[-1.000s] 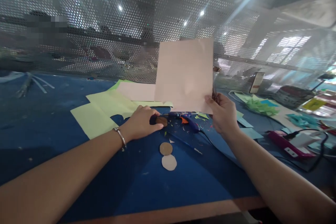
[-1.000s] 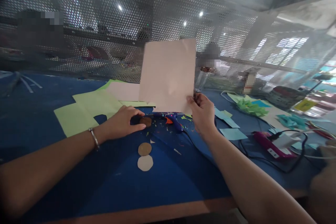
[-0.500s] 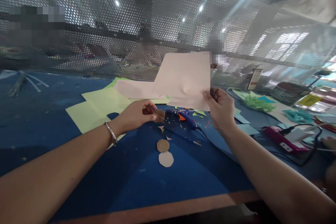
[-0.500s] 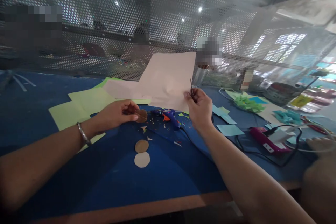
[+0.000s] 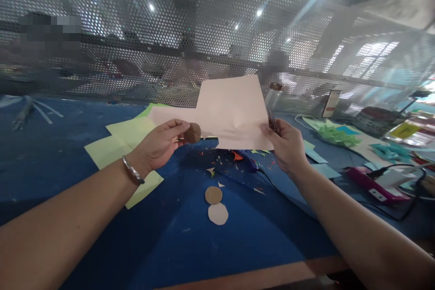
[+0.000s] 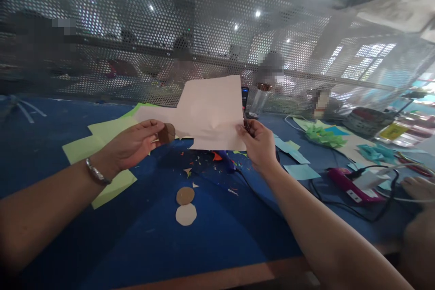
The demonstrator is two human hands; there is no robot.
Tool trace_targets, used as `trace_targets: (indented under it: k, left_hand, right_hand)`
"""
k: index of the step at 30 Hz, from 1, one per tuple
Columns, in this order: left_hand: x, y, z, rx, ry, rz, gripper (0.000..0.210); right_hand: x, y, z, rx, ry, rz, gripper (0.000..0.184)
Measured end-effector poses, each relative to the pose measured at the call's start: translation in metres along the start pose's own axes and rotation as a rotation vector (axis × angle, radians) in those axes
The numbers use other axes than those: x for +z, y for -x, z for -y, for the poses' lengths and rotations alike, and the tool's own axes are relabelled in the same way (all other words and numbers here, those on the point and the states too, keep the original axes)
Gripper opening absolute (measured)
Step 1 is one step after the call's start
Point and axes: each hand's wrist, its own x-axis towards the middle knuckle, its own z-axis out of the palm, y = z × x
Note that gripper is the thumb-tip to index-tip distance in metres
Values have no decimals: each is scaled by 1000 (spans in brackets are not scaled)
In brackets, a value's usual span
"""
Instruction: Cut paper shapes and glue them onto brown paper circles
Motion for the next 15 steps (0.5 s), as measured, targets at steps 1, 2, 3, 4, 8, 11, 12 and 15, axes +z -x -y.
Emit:
trace_targets:
  k: [1, 2, 3, 4, 8, 11, 12, 15]
  left_hand:
    - [2, 1, 0, -12, 13, -3, 11]
    - [4, 2, 0, -25, 22, -9, 11]
    - [5, 2, 0, -36, 28, -14, 12]
    - [7, 3, 0, -43, 32, -20, 12]
    - [8, 3, 0, -34, 14, -65, 13]
    - [8, 2, 1, -24, -29, -110, 13]
    - [8, 2, 2, -20, -45, -128, 12]
    - [10, 4, 4, -9, -87, -171, 12]
  right_hand:
    - [1, 1, 0, 7, -7, 10, 19]
    - [2, 1, 0, 14, -15, 20, 20]
    - [3, 2, 0, 20, -23, 31, 21]
    - [4, 3, 0, 26, -32, 43, 22]
    - [5, 4, -1, 40, -66, 95, 23]
    - [4, 4, -1, 40, -73, 116, 27]
    - [4, 4, -1, 39, -68, 119, 27]
    - [4, 3, -2, 33, -45, 109, 26]
